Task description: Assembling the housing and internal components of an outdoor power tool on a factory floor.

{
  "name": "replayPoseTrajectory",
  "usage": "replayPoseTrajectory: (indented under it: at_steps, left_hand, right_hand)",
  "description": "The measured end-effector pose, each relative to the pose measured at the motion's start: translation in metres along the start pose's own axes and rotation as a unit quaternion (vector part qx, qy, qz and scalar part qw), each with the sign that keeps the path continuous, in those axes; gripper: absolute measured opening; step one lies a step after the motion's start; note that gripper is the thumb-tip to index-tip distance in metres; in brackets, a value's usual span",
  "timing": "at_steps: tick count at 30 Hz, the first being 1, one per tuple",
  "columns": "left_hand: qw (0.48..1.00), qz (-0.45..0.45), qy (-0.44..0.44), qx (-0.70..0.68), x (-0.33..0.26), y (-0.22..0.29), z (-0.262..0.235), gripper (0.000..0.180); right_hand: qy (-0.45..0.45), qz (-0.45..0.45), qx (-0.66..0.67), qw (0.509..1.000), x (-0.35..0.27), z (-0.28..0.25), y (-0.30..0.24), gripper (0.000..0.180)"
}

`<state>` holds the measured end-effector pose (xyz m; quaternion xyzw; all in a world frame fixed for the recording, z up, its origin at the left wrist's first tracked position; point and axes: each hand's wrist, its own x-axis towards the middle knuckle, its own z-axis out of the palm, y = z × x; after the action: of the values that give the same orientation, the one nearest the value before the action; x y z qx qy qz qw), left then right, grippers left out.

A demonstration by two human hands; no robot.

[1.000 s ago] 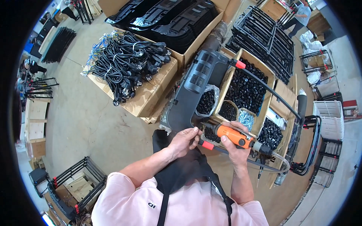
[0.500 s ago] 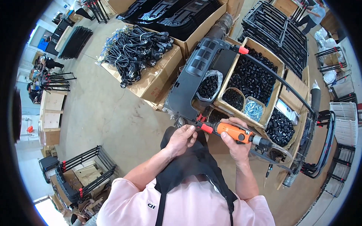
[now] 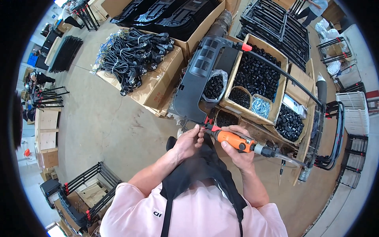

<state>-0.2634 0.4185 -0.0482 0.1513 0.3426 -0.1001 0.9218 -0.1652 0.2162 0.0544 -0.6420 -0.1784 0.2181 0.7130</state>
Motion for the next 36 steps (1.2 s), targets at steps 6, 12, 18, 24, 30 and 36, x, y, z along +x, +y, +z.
replayPoseTrajectory:
  at_steps: [6,12,18,24,30,36]
  left_hand:
    - [1.0,-0.021,-0.004,-0.011,-0.001,0.016,-0.003,0.027]
    - [0.996,-0.072,-0.042,-0.016,0.001,0.026,-0.015,0.028]
    - [0.994,-0.095,-0.05,0.014,0.001,0.025,-0.02,0.03]
    - [0.988,-0.109,-0.044,0.097,-0.003,0.031,-0.026,0.029]
    - [0.986,-0.095,-0.058,0.124,-0.002,0.039,-0.035,0.024]
    - [0.985,-0.084,-0.07,0.132,0.003,0.04,-0.046,0.023]
  right_hand:
    - [0.012,-0.017,-0.047,0.999,-0.002,0.027,0.009,0.054]
    - [0.033,-0.01,-0.069,0.997,-0.008,0.045,0.011,0.056]
    - [0.065,0.002,-0.107,0.992,-0.006,0.057,0.011,0.056]
    - [0.091,0.015,-0.125,0.988,0.003,0.06,0.019,0.055]
    - [0.09,0.017,-0.158,0.983,0.016,0.061,0.029,0.052]
    - [0.036,0.039,-0.241,0.969,0.036,0.066,0.015,0.048]
